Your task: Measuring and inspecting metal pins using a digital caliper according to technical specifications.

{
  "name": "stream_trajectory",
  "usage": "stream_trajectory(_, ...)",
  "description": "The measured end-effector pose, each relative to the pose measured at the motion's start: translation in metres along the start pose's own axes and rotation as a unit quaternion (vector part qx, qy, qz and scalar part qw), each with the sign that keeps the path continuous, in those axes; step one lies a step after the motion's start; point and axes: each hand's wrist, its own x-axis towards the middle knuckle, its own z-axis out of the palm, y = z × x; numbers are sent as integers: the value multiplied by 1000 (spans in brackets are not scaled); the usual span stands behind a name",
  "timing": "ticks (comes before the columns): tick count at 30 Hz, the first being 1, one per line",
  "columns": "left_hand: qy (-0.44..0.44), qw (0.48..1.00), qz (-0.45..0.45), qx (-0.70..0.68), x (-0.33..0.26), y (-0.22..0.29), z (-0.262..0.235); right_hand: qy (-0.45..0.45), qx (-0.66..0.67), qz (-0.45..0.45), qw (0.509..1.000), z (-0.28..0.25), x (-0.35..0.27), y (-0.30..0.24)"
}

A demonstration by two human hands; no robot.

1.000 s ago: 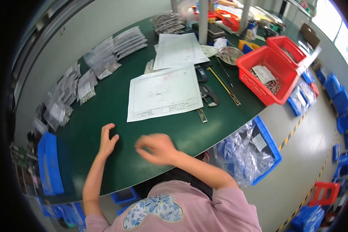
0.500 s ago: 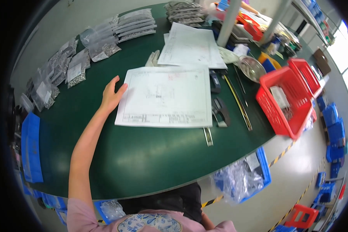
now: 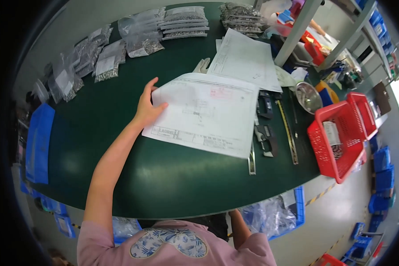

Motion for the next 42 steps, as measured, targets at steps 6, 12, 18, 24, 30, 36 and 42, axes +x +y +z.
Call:
stream_trajectory(6, 33, 917, -139, -373, -39, 3, -38, -443, -147, -131, 875, -110, -145, -142)
stream_trajectory(12, 57, 938, -134, -316, -94, -10, -90, -323, -81, -446, 831, -105, -243, -264)
stream_trajectory(18, 25, 954, -124, -274, -116, -35, -121, 64, -351, -612, 706, 40, -202, -339)
stream_trajectory(24, 47, 923, -159, -348, -112, -47, -118, 75, -267, -613, 740, 101, -171, -373)
stream_trajectory(30, 63, 925, -172, -334, -120, -47, -120, -171, -63, -544, 819, 88, -160, -383)
stream_trajectory(36, 24, 926, -183, -329, -106, -53, -121, -123, -103, -629, 760, 86, -157, -384)
stream_trajectory(42, 20, 878, -258, -402, -75, -84, -123, -162, 32, -585, 794, 78, -159, -391)
